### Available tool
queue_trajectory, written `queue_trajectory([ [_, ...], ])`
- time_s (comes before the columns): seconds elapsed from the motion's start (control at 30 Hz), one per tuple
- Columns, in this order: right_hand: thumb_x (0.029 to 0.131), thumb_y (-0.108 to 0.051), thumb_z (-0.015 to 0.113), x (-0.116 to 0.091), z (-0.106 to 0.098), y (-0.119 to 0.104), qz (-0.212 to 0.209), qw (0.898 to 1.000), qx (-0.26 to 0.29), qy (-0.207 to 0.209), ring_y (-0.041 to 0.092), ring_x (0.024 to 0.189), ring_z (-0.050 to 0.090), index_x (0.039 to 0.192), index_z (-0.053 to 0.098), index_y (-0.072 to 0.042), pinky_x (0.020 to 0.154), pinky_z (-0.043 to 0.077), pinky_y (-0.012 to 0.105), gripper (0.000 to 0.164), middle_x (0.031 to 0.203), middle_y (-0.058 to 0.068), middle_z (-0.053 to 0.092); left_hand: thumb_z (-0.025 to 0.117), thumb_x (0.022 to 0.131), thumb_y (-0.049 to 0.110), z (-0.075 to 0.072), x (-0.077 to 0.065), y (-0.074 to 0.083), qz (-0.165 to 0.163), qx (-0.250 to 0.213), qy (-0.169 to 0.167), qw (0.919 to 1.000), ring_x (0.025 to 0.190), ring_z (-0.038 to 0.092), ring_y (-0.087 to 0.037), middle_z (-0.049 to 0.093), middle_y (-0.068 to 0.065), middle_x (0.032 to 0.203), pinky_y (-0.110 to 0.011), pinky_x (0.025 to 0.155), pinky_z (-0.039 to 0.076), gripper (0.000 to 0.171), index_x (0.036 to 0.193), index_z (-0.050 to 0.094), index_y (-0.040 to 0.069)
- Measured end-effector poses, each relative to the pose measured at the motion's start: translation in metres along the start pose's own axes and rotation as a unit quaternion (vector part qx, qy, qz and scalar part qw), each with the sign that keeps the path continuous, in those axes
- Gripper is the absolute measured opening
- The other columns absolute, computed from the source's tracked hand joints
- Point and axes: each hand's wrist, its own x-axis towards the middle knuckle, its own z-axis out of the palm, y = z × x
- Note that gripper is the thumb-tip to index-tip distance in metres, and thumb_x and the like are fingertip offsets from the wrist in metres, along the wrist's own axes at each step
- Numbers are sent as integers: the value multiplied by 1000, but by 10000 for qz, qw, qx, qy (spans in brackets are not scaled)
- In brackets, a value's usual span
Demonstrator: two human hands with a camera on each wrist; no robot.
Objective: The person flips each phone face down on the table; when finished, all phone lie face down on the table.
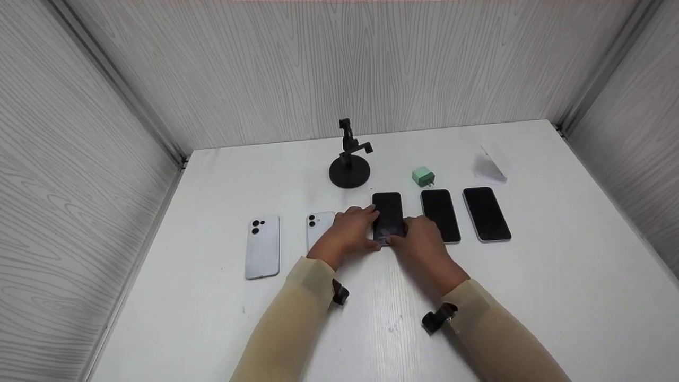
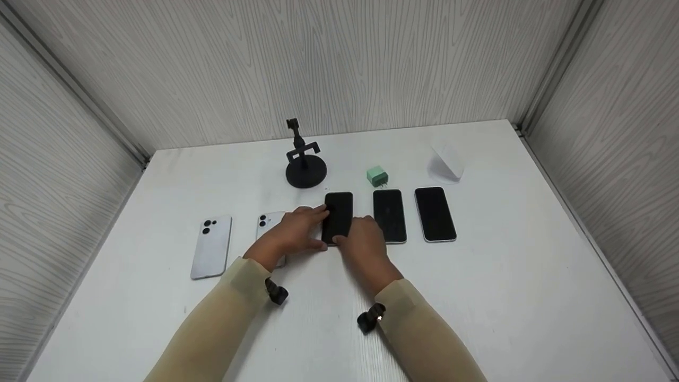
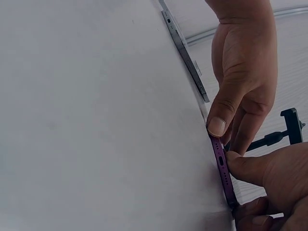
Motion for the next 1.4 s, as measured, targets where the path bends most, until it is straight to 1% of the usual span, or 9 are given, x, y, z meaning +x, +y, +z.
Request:
queue_trajectory([
  [0.37, 94, -20, 83, -1, 0, 1, -165, 9997, 114, 112, 31, 97, 73, 112, 81, 0, 86, 58, 51, 27, 104, 19, 80, 89, 91, 37, -1, 0, 4, -55, 93, 210, 9997, 158, 44, -28, 47, -6, 172, -53, 122, 41, 86, 162, 52, 7],
  [0.63, 98, -22, 81, 0, 0, -2, 0, 9998, 165, -67, 38, 110, 74, 124, 74, 8, 95, 59, 54, 41, 115, 25, 78, 87, 93, 39, 1, -3, 0, -24, 13, 233, 9997, 158, 45, -28, 47, -4, 172, -54, 122, 40, 84, 163, 52, 9],
  [0.8, 103, -25, 75, 3, -4, -5, 430, 9969, 597, -285, 39, 120, 70, 137, 65, 12, 102, 57, 53, 51, 129, 28, 72, 88, 93, 39, 2, -3, -1, -61, -53, 283, 9996, 158, 45, -26, 48, -4, 172, -52, 122, 39, 84, 163, 51, 10],
  [0.9, 104, -25, 73, 3, -8, -7, 623, 9932, 965, -203, 39, 127, 67, 141, 63, 10, 107, 55, 52, 52, 135, 27, 70, 89, 92, 40, 2, -4, -2, -55, -75, 360, 9993, 157, 47, -27, 50, -4, 170, -52, 121, 40, 85, 162, 53, 9],
  [0.97, 104, -23, 72, 3, -11, -9, 568, 9924, 1093, -38, 39, 128, 67, 139, 66, 9, 108, 55, 52, 48, 134, 26, 72, 90, 91, 42, 3, -4, -2, -56, -89, 417, 9991, 155, 49, -27, 53, -5, 168, -53, 120, 41, 85, 161, 55, 9],
  [1.07, 104, -22, 72, 0, -14, -14, 367, 9924, 1157, 204, 36, 119, 70, 131, 72, 6, 100, 57, 50, 39, 123, 22, 77, 92, 89, 43, 5, -4, -3, -49, -134, 548, 9984, 150, 54, -27, 62, -5, 159, -53, 116, 43, 80, 155, 62, 9],
  [1.2, 103, -24, 73, -7, -16, -24, 133, 9931, 1083, 437, 30, 104, 72, 117, 79, 0, 87, 58, 43, 28, 109, 15, 80, 94, 86, 41, 7, -4, -4, -20, -163, 792, 9967, 134, 64, -27, 77, -4, 132, -52, 108, 46, 60, 135, 74, 12],
  [1.3, 100, -27, 76, -11, -15, -31, -3, 9946, 823, 635, 26, 92, 72, 107, 81, -4, 77, 55, 38, 25, 98, 10, 81, 93, 86, 38, 8, -4, -4, 53, -94, 976, 9952, 124, 67, -27, 81, -3, 117, -53, 101, 47, 48, 124, 77, 14],
  [1.4, 98, -28, 78, -13, -12, -37, -166, 9957, 394, 820, 22, 78, 69, 100, 81, -5, 66, 52, 34, 23, 87, 6, 79, 91, 86, 39, 10, -3, -4, 129, -8, 1090, 9940, 122, 68, -28, 81, -2, 113, -54, 98, 49, 46, 124, 78, 16],
])
